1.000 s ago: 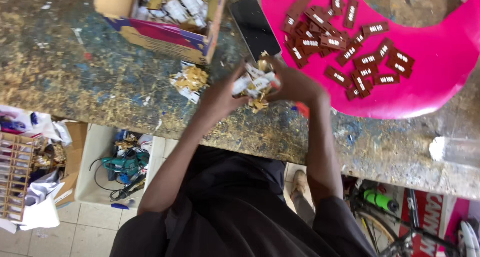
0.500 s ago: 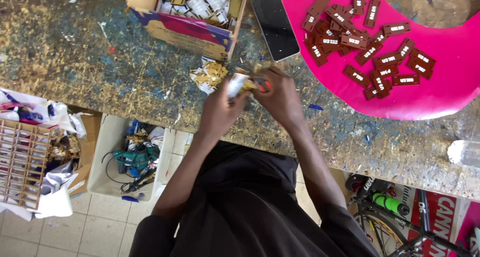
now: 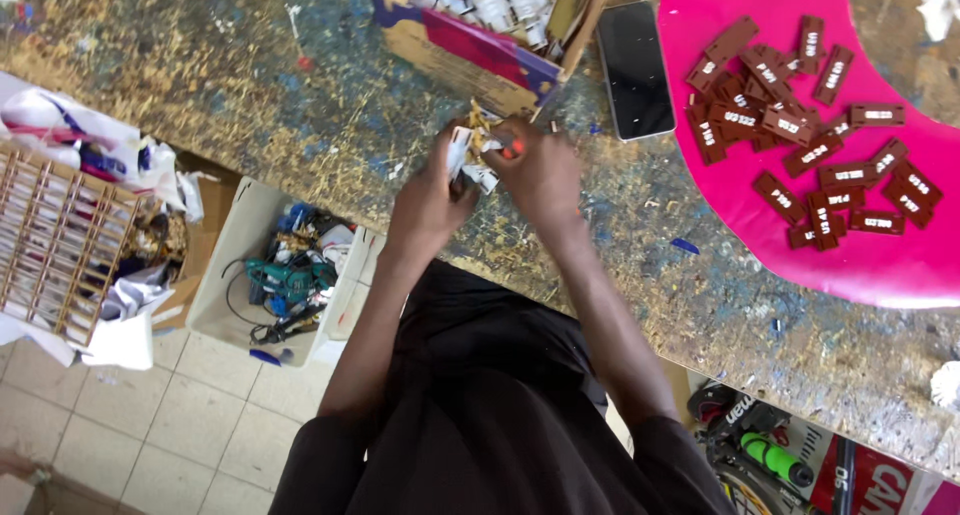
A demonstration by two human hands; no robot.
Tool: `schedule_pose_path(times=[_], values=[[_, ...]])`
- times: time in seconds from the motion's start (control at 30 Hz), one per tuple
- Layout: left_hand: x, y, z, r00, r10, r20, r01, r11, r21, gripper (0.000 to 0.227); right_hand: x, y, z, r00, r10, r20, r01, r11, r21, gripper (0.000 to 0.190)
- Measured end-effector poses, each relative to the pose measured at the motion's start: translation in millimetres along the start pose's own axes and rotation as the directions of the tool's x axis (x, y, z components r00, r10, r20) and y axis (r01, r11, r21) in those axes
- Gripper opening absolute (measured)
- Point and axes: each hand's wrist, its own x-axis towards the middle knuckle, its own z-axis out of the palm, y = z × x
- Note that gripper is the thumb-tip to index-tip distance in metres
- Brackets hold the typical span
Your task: The person peels white labels off small rectangular pieces using a red tool. The person places the peeled pieces onto a pink tray and discards the labels onto the table.
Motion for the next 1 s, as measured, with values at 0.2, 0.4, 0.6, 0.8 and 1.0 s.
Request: schedule_pose_path(times=[0.2,0.4,0.6,0.8,1.0], values=[[29.9,-18.9,21.3,0.966,0.117,-0.231,-0.066,0.974,0.216,0.062,11.6,-2.4,-51.2,0.929,0.051,0.366,-0.150,0.957,0.246,0.041],[40.4,-15.0,25.5,0.952,0.160,-0.260,-0.076,0.949,0.307,0.047,8.7,14.3,-32.0,0.968,0.029,0.248,-0.104,0.950,0.294,0.029],[43.4,-25.2,-10.6,0.856,0.279,-0.435,-0.130,0.931,0.341,0.064,-17.4,24.2,-80.4,0.941,-0.036,0.336,-0.146,0.852,0.502,0.060],[12.9,-0.1,-53.7,0.993,0.005,-0.116,0.023,0.970,0.241,0.102,-21.9,75.8,-126.2,0.964,-0.051,0.260,-0.117,0.797,0.592,0.037],[3.9,-23.0,-63.6,0.955,-0.141,-0.262,0.071,0.963,-0.259,0.034,2.0,139.3,-141.9,0.991,0.066,0.118,-0.130,0.697,0.705,0.013]])
